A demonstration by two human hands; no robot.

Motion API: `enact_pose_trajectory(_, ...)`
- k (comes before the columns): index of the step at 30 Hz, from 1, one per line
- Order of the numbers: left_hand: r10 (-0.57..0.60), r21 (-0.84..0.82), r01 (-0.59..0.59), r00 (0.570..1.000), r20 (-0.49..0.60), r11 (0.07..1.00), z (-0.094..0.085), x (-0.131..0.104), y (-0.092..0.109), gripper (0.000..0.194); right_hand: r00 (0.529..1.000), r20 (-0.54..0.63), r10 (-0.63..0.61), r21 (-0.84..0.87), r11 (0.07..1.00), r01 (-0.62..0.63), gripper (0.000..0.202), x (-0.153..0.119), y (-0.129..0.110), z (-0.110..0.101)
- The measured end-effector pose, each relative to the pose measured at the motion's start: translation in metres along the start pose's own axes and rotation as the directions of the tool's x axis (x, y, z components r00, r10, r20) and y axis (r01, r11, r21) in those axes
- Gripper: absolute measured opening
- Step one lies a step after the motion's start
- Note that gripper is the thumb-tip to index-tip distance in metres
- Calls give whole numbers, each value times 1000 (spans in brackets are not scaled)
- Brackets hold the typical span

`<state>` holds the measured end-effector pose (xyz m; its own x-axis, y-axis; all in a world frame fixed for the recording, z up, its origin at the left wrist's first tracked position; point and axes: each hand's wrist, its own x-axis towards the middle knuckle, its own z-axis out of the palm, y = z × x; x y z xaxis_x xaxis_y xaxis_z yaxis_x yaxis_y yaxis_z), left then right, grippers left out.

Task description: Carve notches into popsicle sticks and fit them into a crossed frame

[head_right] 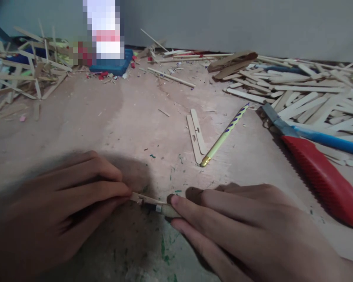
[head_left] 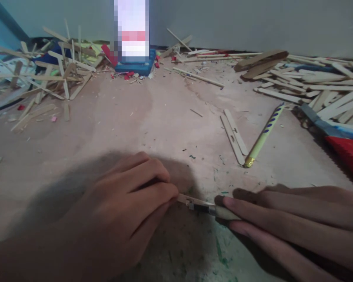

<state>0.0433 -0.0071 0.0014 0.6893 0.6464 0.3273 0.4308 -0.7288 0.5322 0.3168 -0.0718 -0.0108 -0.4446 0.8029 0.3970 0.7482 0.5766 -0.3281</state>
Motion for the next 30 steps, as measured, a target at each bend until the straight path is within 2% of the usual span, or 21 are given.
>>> enact_pose_trajectory(7,9,14,-9,1000,17,1000,-3,2,0,19,999,1,-46,-16,999,46,25,7,3,-7)
enact_pose_trajectory(9,10,18,-10,1000,20,1000,-2,2,0,19,998,32,-59,49,997,57,20,8,5,-10)
enact_pose_trajectory(13,18,12,-18,1000,25,1000,-2,1,1,21,996,82,-30,189,982,14,26,10,6,-10)
enact_pose_trajectory(18,7,21,-8,1000,24,1000,-3,4,2,19,999,24,-38,20,999,37,27,12,-1,-2)
enact_pose_trajectory(23,6,12,-7,999,33,1000,-2,3,0,21,997,18,-72,-54,996,73,32,15,-3,2)
enact_pose_trajectory(27,1,11,-1,1000,28,1000,0,1,-1,19,996,37,-85,-27,996,86,23,13,4,-5)
enact_pose_trajectory(30,-3,19,2,999,38,1000,-1,1,0,18,994,74,-77,79,994,71,22,10,8,-10)
